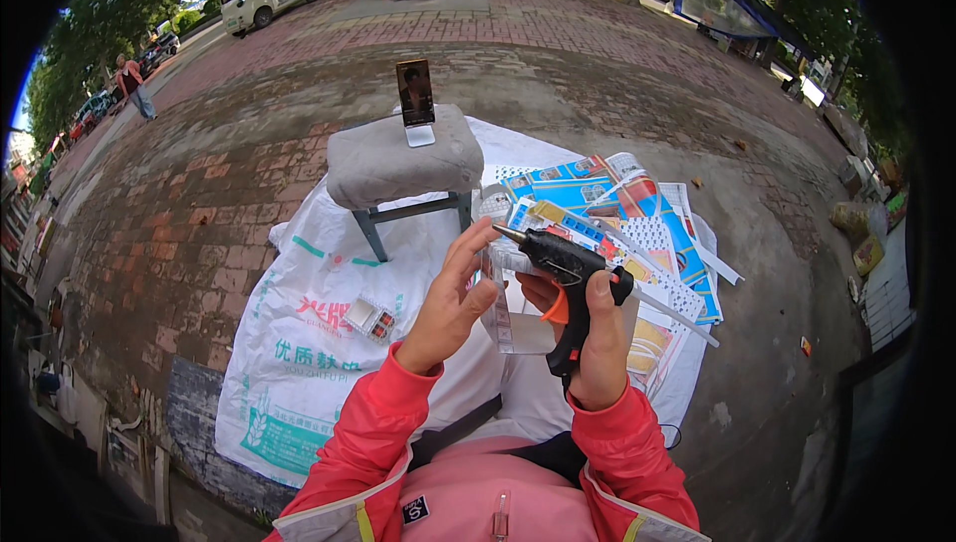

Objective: The person assembles a small paper model of a building using a hot glue gun. They apply glue to edges and attach printed paper panels to form walls and a roof, working on a white sheet laid on the ground.

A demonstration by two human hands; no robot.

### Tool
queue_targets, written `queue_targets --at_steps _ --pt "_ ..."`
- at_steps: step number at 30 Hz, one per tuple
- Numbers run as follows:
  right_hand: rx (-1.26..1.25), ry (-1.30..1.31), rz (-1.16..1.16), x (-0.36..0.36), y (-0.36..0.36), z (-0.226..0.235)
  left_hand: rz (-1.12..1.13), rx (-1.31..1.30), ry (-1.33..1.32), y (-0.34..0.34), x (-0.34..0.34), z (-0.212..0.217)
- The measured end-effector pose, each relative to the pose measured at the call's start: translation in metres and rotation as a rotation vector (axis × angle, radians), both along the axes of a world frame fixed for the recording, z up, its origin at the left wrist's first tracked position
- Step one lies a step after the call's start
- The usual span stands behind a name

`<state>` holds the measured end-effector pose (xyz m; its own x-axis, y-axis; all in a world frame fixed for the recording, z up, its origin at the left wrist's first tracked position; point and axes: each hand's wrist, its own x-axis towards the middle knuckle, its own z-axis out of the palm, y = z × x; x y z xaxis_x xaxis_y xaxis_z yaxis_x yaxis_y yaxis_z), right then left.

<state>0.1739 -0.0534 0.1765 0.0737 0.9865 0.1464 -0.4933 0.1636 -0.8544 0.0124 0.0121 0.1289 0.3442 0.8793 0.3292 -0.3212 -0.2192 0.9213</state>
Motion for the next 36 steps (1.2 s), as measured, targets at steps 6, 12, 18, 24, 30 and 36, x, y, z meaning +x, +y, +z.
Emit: queue_targets --at_steps 6,12,18,24,30,36 --pt "0.038 -0.049 -0.038 -0.002 -0.005 -0.002 -0.059 -0.111 -0.107 0.002 -0.001 0.000" --pt "0.072 -0.120 -0.047 -0.001 -0.003 -0.006 -0.046 -0.104 -0.045 -0.003 -0.004 0.005" --pt "-0.044 0.088 0.052 0.000 0.002 -0.007 0.011 -0.046 -0.003 -0.001 -0.002 0.007" --pt "-0.072 0.099 0.058 0.000 0.007 -0.015 0.008 -0.049 0.041 -0.002 -0.004 0.010" --pt "-0.053 0.032 0.024 0.001 0.002 -0.014 -0.009 0.015 0.078 0.000 -0.004 0.010" --pt "-0.049 -0.017 -0.015 0.000 0.000 -0.013 -0.004 0.037 0.037 0.001 -0.002 0.007"
